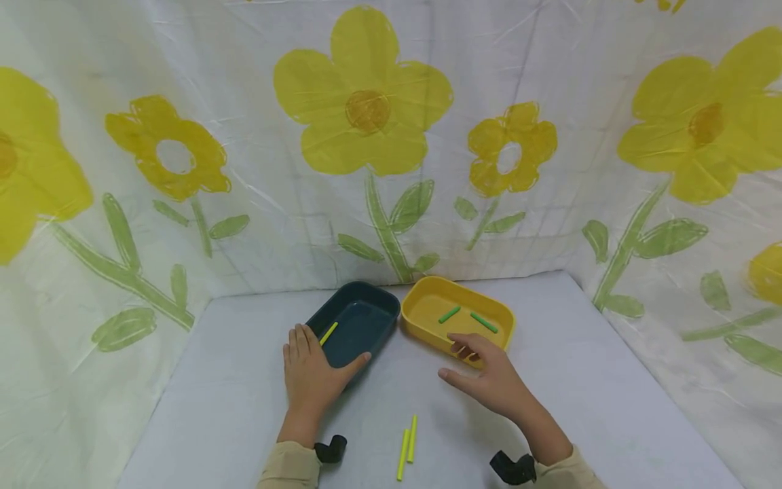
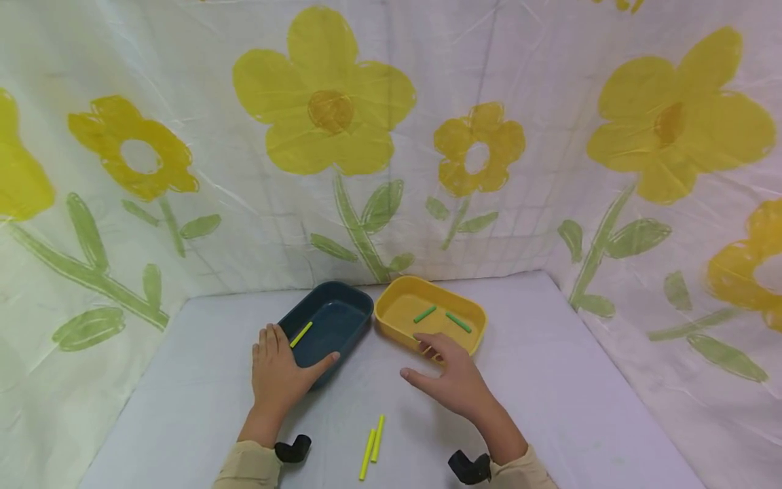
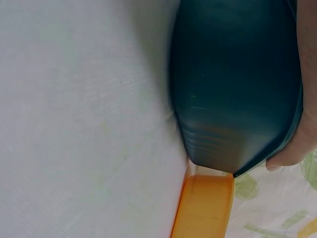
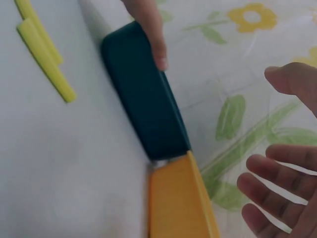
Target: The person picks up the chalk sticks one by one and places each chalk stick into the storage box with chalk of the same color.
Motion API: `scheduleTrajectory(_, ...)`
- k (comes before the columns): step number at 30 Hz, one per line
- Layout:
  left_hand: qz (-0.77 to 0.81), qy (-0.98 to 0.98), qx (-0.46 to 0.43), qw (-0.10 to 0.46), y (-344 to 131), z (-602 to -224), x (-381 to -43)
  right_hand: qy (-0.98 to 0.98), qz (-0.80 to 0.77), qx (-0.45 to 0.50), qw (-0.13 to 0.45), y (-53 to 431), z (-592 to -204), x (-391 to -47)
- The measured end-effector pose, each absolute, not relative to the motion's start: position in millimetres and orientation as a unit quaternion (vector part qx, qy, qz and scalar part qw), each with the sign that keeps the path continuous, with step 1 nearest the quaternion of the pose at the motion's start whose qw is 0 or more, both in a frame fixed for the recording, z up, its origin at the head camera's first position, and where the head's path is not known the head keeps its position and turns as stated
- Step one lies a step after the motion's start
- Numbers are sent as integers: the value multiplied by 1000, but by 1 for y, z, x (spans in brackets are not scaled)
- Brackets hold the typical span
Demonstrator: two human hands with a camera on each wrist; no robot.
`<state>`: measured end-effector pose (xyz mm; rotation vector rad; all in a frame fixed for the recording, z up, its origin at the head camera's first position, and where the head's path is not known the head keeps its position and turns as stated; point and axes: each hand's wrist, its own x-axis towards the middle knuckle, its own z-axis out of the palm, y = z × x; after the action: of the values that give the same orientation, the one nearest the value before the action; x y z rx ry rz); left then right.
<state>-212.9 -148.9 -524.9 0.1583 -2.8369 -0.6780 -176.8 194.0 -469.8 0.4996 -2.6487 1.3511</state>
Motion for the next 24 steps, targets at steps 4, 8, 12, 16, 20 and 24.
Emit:
scheduleTrajectory(4, -234, -965, 53, 106, -148, -524, -212, -880, 447, 157, 28, 188, -478, -175)
scheduleTrajectory(8, -231, -966, 55, 102, -148, -524, -213, -881, 451, 140, -16, 181, -485, -173)
scheduleTrajectory(12, -227, -967, 57, 98, -148, -526, -213, -886, 440, 144, -35, 176, -489, -171)
scheduleTrajectory(16, -224, -968, 57, 99, -149, -526, -214, -895, 412, 167, -42, 171, -494, -168)
scheduleTrajectory(20, -222, -968, 58, 102, -149, -526, -214, -903, 386, 180, -60, 167, -498, -164)
scheduleTrajectory(24, -224, -968, 56, 101, -148, -527, -213, -911, 360, 185, -78, 163, -502, -161)
